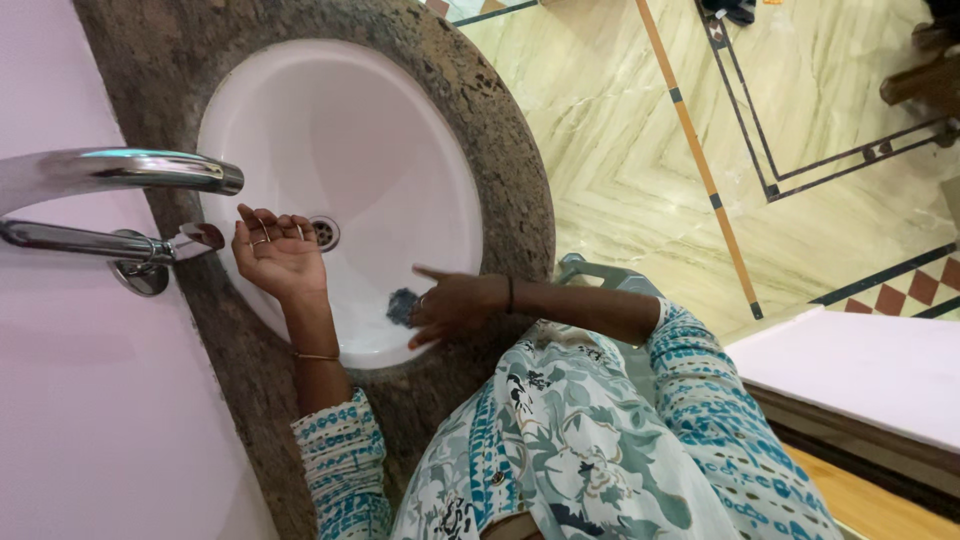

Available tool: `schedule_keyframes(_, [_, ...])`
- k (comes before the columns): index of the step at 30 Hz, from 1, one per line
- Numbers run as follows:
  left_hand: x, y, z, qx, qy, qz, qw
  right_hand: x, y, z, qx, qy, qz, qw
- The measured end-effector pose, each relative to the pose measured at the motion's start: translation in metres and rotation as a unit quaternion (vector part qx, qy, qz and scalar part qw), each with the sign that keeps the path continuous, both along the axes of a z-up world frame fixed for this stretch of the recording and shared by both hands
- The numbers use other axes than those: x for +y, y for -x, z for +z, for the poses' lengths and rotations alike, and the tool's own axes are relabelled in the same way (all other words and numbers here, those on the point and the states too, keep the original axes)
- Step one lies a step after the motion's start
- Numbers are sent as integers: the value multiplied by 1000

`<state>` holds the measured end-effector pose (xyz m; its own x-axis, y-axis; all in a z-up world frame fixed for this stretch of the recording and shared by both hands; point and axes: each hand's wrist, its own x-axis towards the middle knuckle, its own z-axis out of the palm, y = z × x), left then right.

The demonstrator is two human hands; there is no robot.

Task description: The person scrubs the interior of a white bathroom sink using a small abrasive pad. They repeatedly wipe the basin and the surrounding granite countertop, occasionally rinsing the pad under the faucet.

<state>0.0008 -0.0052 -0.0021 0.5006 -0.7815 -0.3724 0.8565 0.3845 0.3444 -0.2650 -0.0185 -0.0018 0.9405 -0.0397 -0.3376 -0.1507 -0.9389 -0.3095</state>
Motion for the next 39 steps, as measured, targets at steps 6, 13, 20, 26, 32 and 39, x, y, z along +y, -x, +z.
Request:
schedule_keyframes(6, [1, 0, -3, -2, 26, -13, 1000, -79, -9, 1, 28, 428, -142, 892])
schedule_keyframes(13, [-1, 0, 2, 6, 21, 6, 1000, -11, -47, -64, 58, -206, 67, 975])
schedule_keyframes(20, [0, 3, 2, 8, 9, 6, 1000, -109, -21, -36, -43, 175, -54, 982])
schedule_keyframes(26, [-1, 4, 1, -7, 19, 3, 1000, -100, -5, 24, 44, 388, -138, 910])
schedule_keyframes(32, [2, 1, -3, 3, 38, -9, 999, -25, 12, 36, 116, 19, -66, 991])
schedule_keyframes(39, [-5, 15, 11, -320, 13, -94, 943, -24, 35, 43, -41, 237, -189, 952])
